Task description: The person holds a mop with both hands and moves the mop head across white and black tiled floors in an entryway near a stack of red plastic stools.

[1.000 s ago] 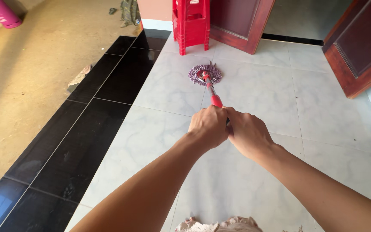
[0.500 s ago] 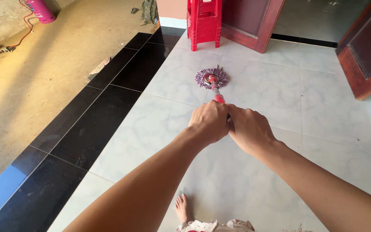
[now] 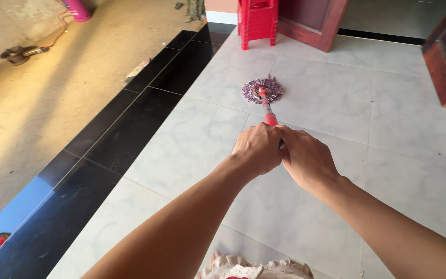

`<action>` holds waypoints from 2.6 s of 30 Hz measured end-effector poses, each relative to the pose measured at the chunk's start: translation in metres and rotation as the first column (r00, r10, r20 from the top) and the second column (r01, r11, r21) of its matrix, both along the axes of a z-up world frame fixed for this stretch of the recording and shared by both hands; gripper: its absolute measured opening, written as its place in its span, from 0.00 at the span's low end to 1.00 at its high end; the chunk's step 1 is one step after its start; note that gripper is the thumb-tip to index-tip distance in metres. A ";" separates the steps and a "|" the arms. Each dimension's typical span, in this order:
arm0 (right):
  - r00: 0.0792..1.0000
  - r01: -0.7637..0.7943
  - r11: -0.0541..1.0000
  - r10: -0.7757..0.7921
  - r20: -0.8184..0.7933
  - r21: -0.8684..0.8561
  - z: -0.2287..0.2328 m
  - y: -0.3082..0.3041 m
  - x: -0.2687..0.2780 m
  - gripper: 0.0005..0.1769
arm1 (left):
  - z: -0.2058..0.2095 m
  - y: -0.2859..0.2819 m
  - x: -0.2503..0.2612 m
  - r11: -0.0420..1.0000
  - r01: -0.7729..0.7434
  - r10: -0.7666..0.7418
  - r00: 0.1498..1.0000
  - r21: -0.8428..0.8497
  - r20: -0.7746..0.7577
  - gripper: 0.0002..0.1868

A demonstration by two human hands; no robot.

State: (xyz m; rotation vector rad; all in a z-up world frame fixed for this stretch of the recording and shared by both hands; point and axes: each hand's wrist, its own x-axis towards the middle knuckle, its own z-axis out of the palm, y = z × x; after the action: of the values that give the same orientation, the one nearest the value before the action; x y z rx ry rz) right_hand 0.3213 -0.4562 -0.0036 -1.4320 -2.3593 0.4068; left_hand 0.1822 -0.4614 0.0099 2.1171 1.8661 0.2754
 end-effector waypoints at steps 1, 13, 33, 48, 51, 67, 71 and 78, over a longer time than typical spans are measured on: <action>0.999 -0.030 0.998 0.032 -0.031 0.052 0.001 -0.006 0.000 0.22 | 0.002 -0.006 0.000 1.000 -0.003 0.003 1.000 0.006 -0.006 0.08; 0.903 -0.318 0.917 0.370 -0.219 0.240 0.008 -0.097 -0.012 0.26 | 0.013 -0.115 -0.018 0.998 -0.025 0.023 0.999 0.054 0.032 0.08; 0.984 0.105 0.994 -0.099 0.146 -0.030 0.011 -0.337 0.046 0.09 | 0.016 -0.331 0.045 0.994 0.109 -0.111 0.989 0.027 0.094 0.11; 0.988 0.126 0.992 -0.124 0.092 -0.012 0.000 -0.510 0.119 0.21 | 0.002 -0.502 0.119 0.986 0.134 -0.142 0.987 0.102 0.069 0.11; 0.979 0.168 0.982 -0.156 0.132 -0.087 -0.007 -0.556 0.134 0.24 | -0.006 -0.544 0.134 0.992 0.124 -0.125 0.990 0.020 0.060 0.10; 0.958 0.286 0.955 -0.283 0.047 -0.080 0.005 -0.736 0.191 0.17 | 0.015 -0.709 0.193 0.962 0.266 -0.269 0.961 0.054 0.059 0.10; 0.951 0.307 0.948 -0.304 0.046 -0.083 0.003 -0.795 0.183 0.16 | 0.011 -0.763 0.184 0.959 0.280 -0.281 0.958 0.035 0.058 0.10; 0.948 0.317 0.943 -0.311 0.067 -0.098 -0.013 -0.911 0.169 0.19 | -0.011 -0.877 0.168 0.952 0.297 -0.304 0.948 0.078 0.094 0.10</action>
State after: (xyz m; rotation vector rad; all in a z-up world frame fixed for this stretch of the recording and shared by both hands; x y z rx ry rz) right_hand 0.4903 -1.3676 -0.0165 -1.8523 -2.1197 0.4190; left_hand 0.3500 -1.3388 -0.0011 2.3415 1.4669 0.3706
